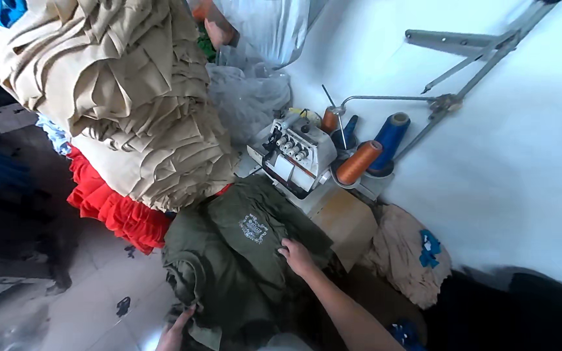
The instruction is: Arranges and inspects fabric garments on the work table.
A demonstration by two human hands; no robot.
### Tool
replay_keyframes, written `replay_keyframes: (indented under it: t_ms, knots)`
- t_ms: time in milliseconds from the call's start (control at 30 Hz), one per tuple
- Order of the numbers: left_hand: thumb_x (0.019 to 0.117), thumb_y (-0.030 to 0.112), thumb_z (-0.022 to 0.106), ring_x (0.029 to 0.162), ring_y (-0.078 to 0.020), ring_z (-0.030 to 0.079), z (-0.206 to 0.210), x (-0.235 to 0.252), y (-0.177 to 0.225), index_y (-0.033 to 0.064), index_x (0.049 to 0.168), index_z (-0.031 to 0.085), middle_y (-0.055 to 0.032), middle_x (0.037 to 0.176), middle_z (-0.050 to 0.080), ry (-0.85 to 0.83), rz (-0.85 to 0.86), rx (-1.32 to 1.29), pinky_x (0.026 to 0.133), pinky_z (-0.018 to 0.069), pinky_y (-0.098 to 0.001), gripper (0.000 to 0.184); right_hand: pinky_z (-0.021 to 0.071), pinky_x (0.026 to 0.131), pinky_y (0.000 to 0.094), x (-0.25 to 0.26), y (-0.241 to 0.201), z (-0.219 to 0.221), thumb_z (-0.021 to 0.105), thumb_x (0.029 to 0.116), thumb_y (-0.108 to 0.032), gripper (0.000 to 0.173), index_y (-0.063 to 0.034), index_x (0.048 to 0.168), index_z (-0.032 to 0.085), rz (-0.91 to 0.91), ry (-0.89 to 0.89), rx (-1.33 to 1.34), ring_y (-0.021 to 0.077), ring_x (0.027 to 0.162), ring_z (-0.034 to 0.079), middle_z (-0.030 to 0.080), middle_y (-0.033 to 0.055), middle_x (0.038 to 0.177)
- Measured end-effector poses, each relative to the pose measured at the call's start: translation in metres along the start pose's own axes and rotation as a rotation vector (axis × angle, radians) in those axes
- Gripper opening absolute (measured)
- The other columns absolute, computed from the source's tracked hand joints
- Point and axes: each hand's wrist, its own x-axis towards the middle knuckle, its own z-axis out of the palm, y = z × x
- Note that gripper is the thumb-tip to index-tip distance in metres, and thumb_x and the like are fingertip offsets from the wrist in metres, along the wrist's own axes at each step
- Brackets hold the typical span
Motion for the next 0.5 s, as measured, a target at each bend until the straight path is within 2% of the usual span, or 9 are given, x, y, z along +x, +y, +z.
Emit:
replay_keyframes:
  t_ms: [133, 233, 300, 333, 367, 400, 433, 467, 500]
  knots:
    - [0.1019, 0.016, 0.057, 0.098, -0.0163, 0.070, -0.004, 0.001, -0.001, 0.0018, 0.135, 0.051, -0.0107, 0.110, 0.070, -0.022, 0.003, 0.001, 0.085, 0.0608, -0.0388, 0.036, 0.0485, 0.105, 0.0488, -0.019, 0.025, -0.004, 0.056, 0.1061, -0.036, 0.041, 0.0009, 0.118, 0.068, 0.053, 0.204, 0.249, 0.0322, 0.115, 0.065, 0.069, 0.0214, 0.117]
    - [0.1026, 0.016, 0.057, 0.100, -0.0159, 0.070, 0.002, -0.003, 0.003, 0.0023, 0.137, 0.050, -0.0107, 0.113, 0.070, -0.018, -0.013, 0.005, 0.087, 0.0607, -0.0386, 0.038, 0.0509, 0.104, 0.0447, -0.038, -0.013, 0.007, 0.056, 0.1054, -0.033, 0.040, 0.0040, 0.115, 0.068, -0.062, 0.231, 0.327, 0.0298, 0.113, 0.066, 0.067, 0.0204, 0.119]
    - [0.1055, 0.023, 0.053, 0.102, -0.0149, 0.070, 0.004, -0.005, 0.005, 0.0027, 0.138, 0.049, -0.0097, 0.115, 0.070, -0.067, -0.002, 0.005, 0.089, 0.0602, -0.0380, 0.039, 0.0511, 0.104, 0.0412, -0.066, -0.055, 0.029, 0.057, 0.1043, -0.030, 0.039, 0.0070, 0.107, 0.068, -0.343, 0.096, 0.326, 0.0281, 0.115, 0.064, 0.066, 0.0207, 0.121]
    - [0.1060, 0.033, 0.051, 0.106, -0.0148, 0.069, 0.002, -0.005, 0.004, 0.0030, 0.141, 0.048, -0.0092, 0.118, 0.070, -0.134, 0.009, -0.001, 0.093, 0.0594, -0.0386, 0.046, 0.0508, 0.104, 0.0421, -0.082, -0.073, 0.043, 0.059, 0.1038, -0.027, 0.036, 0.0077, 0.101, 0.068, -0.532, -0.006, 0.304, 0.0294, 0.116, 0.064, 0.066, 0.0220, 0.120]
    - [0.1020, 0.046, 0.052, 0.108, -0.0144, 0.069, 0.000, -0.005, 0.002, 0.0041, 0.141, 0.047, -0.0077, 0.119, 0.070, -0.211, 0.020, -0.012, 0.094, 0.0589, -0.0389, 0.058, 0.0511, 0.104, 0.0444, -0.098, -0.088, 0.058, 0.061, 0.1029, -0.024, 0.033, 0.0071, 0.097, 0.069, -0.715, -0.123, 0.264, 0.0322, 0.116, 0.064, 0.066, 0.0230, 0.117]
    - [0.0950, 0.056, 0.060, 0.105, -0.0144, 0.070, -0.002, -0.004, 0.000, 0.0051, 0.139, 0.049, -0.0063, 0.115, 0.072, -0.260, 0.023, -0.027, 0.093, 0.0599, -0.0389, 0.068, 0.0519, 0.101, 0.0477, -0.110, -0.099, 0.072, 0.063, 0.1016, -0.020, 0.028, 0.0067, 0.097, 0.070, -0.870, -0.260, 0.229, 0.0357, 0.112, 0.065, 0.066, 0.0242, 0.113]
    - [0.0868, 0.057, 0.072, 0.098, -0.0151, 0.072, -0.001, -0.003, -0.001, 0.0048, 0.134, 0.052, -0.0064, 0.108, 0.073, -0.261, 0.017, -0.041, 0.088, 0.0613, -0.0390, 0.073, 0.0517, 0.099, 0.0499, -0.118, -0.105, 0.082, 0.064, 0.1009, -0.017, 0.024, 0.0067, 0.102, 0.069, -0.971, -0.405, 0.208, 0.0380, 0.110, 0.064, 0.066, 0.0251, 0.111]
    - [0.0867, 0.043, 0.073, 0.093, -0.0145, 0.071, 0.002, -0.005, -0.001, 0.0041, 0.131, 0.051, -0.0063, 0.103, 0.072, -0.231, 0.003, -0.025, 0.084, 0.0615, -0.0381, 0.063, 0.0513, 0.098, 0.0502, -0.119, -0.107, 0.088, 0.064, 0.1008, -0.016, 0.024, 0.0062, 0.111, 0.067, -1.008, -0.531, 0.215, 0.0381, 0.108, 0.065, 0.065, 0.0250, 0.111]
    - [0.0912, 0.025, 0.068, 0.088, -0.0149, 0.071, 0.008, -0.009, 0.002, 0.0026, 0.130, 0.050, -0.0076, 0.099, 0.071, -0.177, -0.004, -0.007, 0.080, 0.0614, -0.0377, 0.048, 0.0525, 0.096, 0.0506, -0.117, -0.106, 0.087, 0.065, 0.1003, -0.015, 0.030, 0.0062, 0.121, 0.064, -0.968, -0.598, 0.262, 0.0373, 0.105, 0.067, 0.067, 0.0251, 0.113]
